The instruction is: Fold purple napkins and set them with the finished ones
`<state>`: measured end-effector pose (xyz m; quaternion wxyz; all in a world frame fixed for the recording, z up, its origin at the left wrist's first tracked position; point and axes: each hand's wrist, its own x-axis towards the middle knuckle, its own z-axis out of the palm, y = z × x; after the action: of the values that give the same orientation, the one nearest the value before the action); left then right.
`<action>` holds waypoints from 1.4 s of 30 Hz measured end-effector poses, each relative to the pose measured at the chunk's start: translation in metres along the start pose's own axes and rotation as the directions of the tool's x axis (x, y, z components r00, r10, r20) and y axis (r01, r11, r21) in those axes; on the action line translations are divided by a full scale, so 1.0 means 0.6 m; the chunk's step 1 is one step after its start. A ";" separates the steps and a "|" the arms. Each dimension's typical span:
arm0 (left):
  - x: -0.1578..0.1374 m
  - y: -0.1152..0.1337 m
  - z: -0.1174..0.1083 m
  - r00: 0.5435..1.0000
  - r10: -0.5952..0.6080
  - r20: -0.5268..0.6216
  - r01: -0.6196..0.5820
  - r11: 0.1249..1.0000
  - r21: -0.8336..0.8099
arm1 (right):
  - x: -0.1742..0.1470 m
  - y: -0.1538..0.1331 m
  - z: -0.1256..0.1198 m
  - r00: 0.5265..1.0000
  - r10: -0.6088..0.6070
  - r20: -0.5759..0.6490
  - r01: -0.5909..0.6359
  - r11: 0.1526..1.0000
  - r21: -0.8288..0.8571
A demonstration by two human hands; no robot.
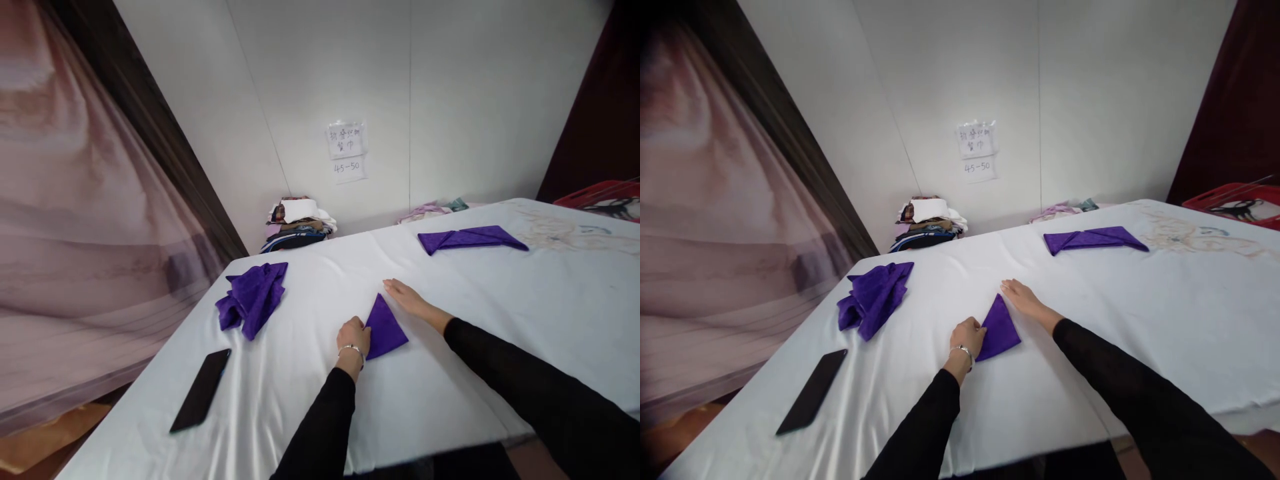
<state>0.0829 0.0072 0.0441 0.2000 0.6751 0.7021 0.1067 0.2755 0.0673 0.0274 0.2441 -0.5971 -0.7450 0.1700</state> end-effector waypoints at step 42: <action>0.001 0.019 -0.031 0.923 0.376 -0.080 -0.371 0.926 0.069 | -0.066 0.003 0.032 0.979 0.203 -0.009 -0.199 0.966 0.167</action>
<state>0.0853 0.0107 0.0656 0.1258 0.7959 0.5716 0.1550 0.2726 0.0300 0.0045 0.2841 -0.6494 -0.6606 0.2472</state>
